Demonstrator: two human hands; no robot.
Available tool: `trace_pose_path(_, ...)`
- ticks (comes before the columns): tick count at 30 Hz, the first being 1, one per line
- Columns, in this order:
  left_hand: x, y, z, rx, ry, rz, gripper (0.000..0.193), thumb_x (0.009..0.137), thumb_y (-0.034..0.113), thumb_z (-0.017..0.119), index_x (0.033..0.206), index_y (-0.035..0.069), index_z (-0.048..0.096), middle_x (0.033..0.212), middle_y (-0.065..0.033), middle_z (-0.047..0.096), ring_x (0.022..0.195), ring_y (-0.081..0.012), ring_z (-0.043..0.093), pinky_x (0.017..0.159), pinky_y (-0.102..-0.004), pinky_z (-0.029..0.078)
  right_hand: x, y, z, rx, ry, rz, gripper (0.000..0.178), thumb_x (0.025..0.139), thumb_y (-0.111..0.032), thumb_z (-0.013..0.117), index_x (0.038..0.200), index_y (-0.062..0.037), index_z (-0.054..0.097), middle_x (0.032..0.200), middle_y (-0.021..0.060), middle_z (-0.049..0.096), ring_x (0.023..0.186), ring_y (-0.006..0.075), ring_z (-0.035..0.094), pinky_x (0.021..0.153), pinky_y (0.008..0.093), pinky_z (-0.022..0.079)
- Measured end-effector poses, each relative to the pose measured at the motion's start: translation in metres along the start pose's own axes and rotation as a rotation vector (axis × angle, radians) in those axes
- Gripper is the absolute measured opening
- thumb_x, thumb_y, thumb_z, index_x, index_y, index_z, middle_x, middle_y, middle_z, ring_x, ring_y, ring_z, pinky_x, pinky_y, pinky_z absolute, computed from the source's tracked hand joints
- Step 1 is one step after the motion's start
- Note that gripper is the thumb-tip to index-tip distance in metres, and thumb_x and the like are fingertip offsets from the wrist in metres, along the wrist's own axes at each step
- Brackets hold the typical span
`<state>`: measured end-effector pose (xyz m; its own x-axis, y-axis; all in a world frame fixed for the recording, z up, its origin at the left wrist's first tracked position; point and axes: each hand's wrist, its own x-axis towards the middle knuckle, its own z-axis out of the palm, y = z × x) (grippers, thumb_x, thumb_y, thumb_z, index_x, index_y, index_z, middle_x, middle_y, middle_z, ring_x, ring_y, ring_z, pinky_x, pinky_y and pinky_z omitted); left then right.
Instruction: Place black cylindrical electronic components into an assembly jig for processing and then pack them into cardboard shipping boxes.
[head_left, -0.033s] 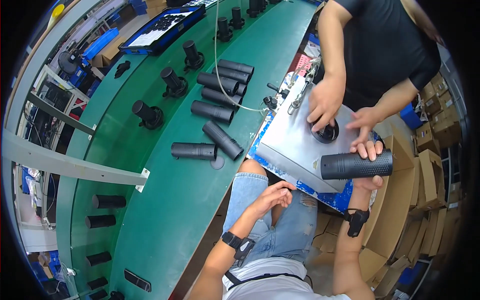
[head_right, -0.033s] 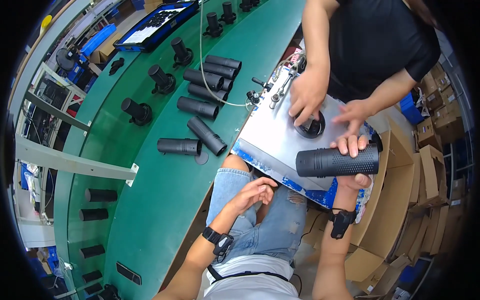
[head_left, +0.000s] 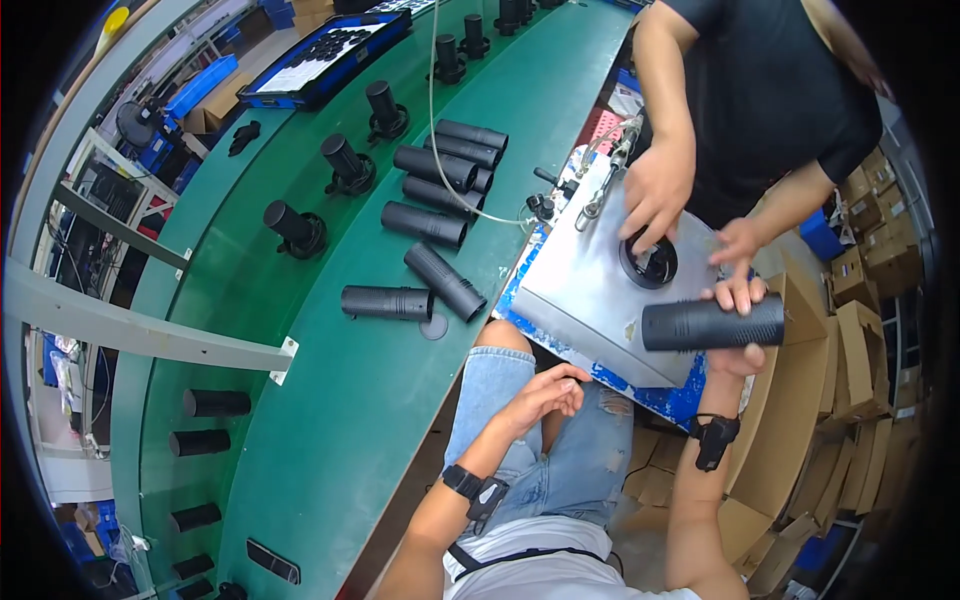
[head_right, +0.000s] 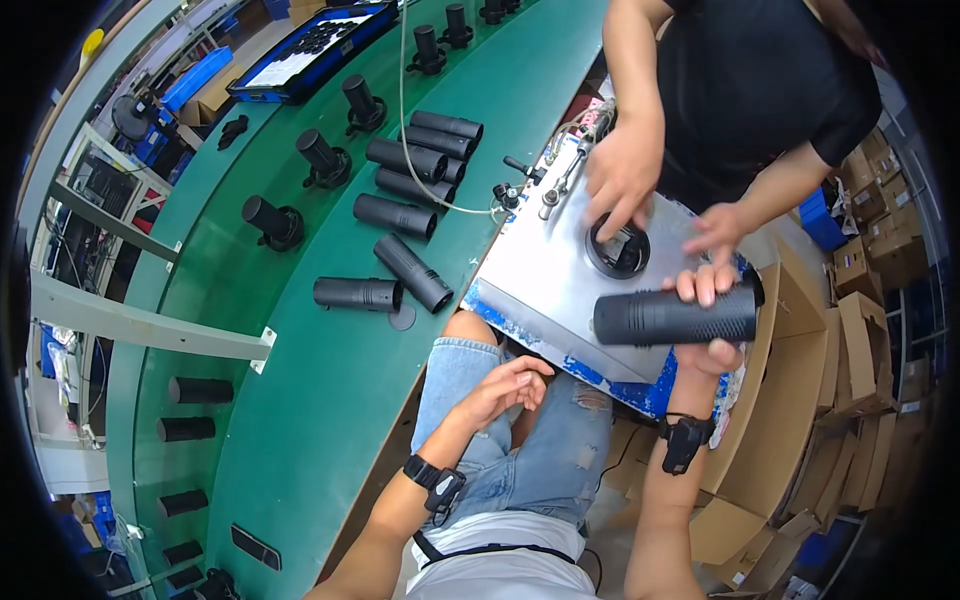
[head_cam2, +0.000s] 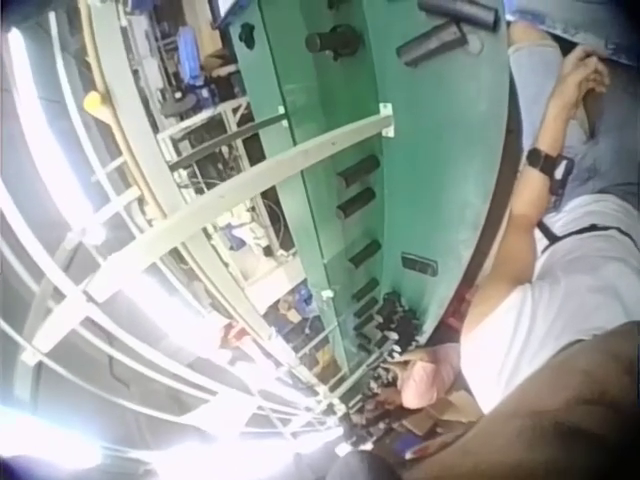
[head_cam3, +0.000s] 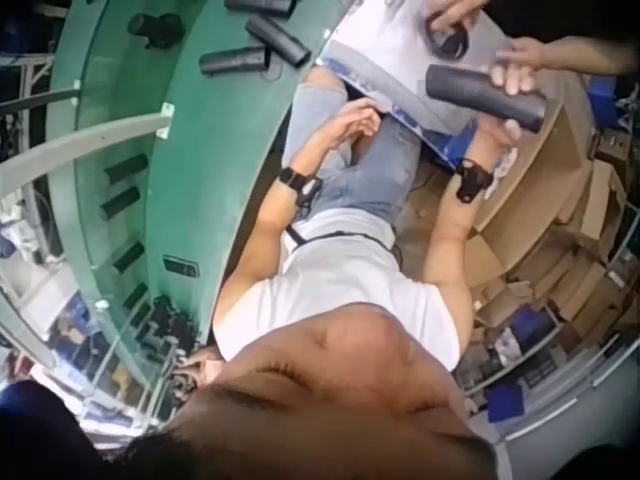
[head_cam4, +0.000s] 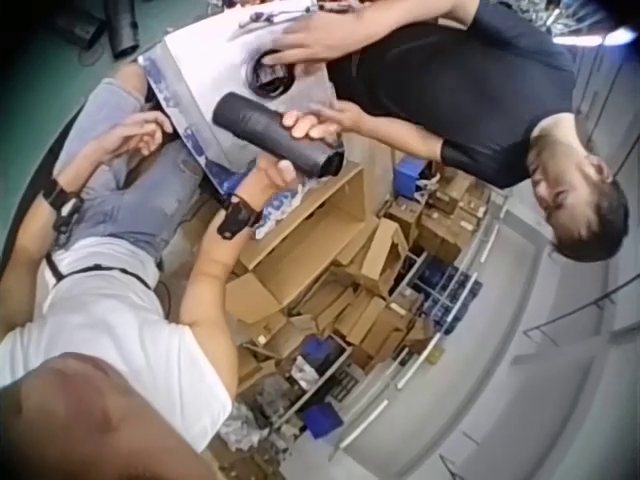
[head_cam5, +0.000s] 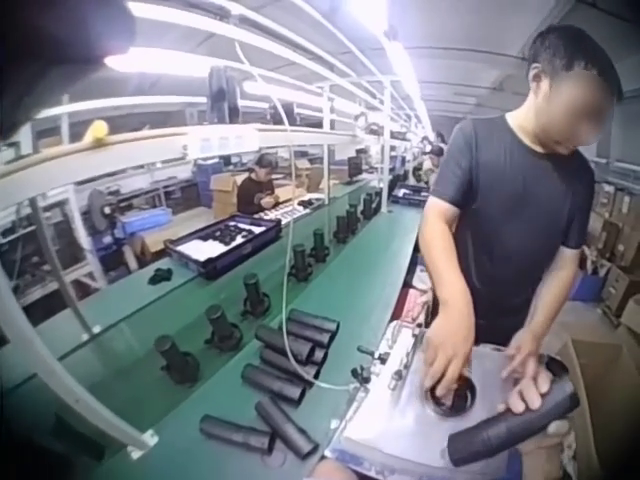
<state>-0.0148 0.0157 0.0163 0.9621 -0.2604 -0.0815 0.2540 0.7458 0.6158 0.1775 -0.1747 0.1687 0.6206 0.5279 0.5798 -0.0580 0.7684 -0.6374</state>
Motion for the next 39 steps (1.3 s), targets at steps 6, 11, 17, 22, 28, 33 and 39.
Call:
trace_pose_path(6, 0.005, 0.000, 0.004, 0.070, 0.015, -0.021, 0.034, 0.094, 0.026, 0.053, 0.119, 0.004, 0.052, 0.087, -0.0039, 0.060, 0.082, -0.0087, 0.057, 0.071, -0.0210, 0.045, 0.056, 0.024, -0.016, -0.812, 0.349, 0.004, 0.041, 0.076, -0.006, 0.064, 0.114, -0.0025, 0.051, 0.107, 0.0088, 0.055, 0.100, 0.0180, 0.053, 0.097, 0.0314, 0.038)
trace_pose_path(11, 0.007, -0.002, 0.004, 0.128, 0.005, -0.019, 0.038, 0.094, 0.027, 0.053, 0.121, 0.001, 0.050, 0.089, -0.0044, 0.059, 0.083, -0.0102, 0.057, 0.072, -0.0222, 0.046, 0.054, 0.065, -0.040, -1.000, 0.391, 0.158, 0.032, 0.078, -0.012, 0.071, 0.106, -0.0024, 0.058, 0.099, 0.0041, 0.061, 0.092, 0.0124, 0.056, 0.085, 0.0265, 0.043)
trace_pose_path(17, 0.008, -0.004, 0.001, 0.213, 0.015, -0.050, 0.036, 0.094, 0.026, 0.053, 0.120, 0.002, 0.051, 0.089, -0.0035, 0.060, 0.083, -0.0097, 0.057, 0.073, -0.0215, 0.046, 0.042, 0.102, -0.038, -1.168, 0.653, -0.075, 0.035, 0.079, -0.013, 0.074, 0.107, -0.0009, 0.057, 0.098, 0.0053, 0.063, 0.089, 0.0143, 0.060, 0.085, 0.0288, 0.046)
trace_pose_path(22, 0.003, -0.005, 0.000, 0.217, 0.010, -0.074, 0.034, 0.093, 0.026, 0.054, 0.119, 0.004, 0.052, 0.088, -0.0026, 0.059, 0.082, -0.0094, 0.057, 0.073, -0.0219, 0.045, 0.058, 0.054, -0.062, -0.946, 0.246, 0.386, 0.045, 0.073, -0.015, 0.072, 0.112, -0.0015, 0.056, 0.103, 0.0090, 0.064, 0.097, 0.0170, 0.060, 0.090, 0.0310, 0.045)
trace_pose_path(28, 0.001, -0.005, 0.002, 0.179, -0.007, -0.043, 0.033, 0.093, 0.025, 0.056, 0.118, 0.003, 0.052, 0.087, -0.0021, 0.058, 0.083, -0.0099, 0.057, 0.073, -0.0232, 0.046, 0.059, 0.075, -0.057, -0.855, 0.289, 0.257, 0.032, 0.076, -0.016, 0.071, 0.101, -0.0013, 0.059, 0.095, 0.0064, 0.063, 0.091, 0.0154, 0.059, 0.086, 0.0289, 0.045)
trace_pose_path(33, 0.005, -0.003, 0.001, 0.195, -0.005, -0.054, 0.033, 0.093, 0.025, 0.056, 0.117, 0.003, 0.052, 0.088, -0.0028, 0.059, 0.083, -0.0102, 0.057, 0.073, -0.0238, 0.047, 0.053, 0.101, -0.040, -1.126, 0.643, -0.089, 0.014, 0.083, -0.010, 0.068, 0.094, -0.0029, 0.062, 0.090, 0.0020, 0.063, 0.081, 0.0098, 0.058, 0.077, 0.0241, 0.045)
trace_pose_path(39, 0.025, 0.115, 0.028, 0.357, 0.269, 0.289, 0.023, 0.089, 0.022, 0.061, 0.100, 0.001, 0.059, 0.075, -0.0030, 0.059, 0.069, -0.0121, 0.058, 0.068, -0.0256, 0.048, 0.047, 0.083, -0.051, -1.052, 0.519, -0.011, 0.025, 0.081, -0.008, 0.071, 0.100, -0.0031, 0.055, 0.095, 0.0057, 0.063, 0.087, 0.0124, 0.060, 0.081, 0.0257, 0.048)
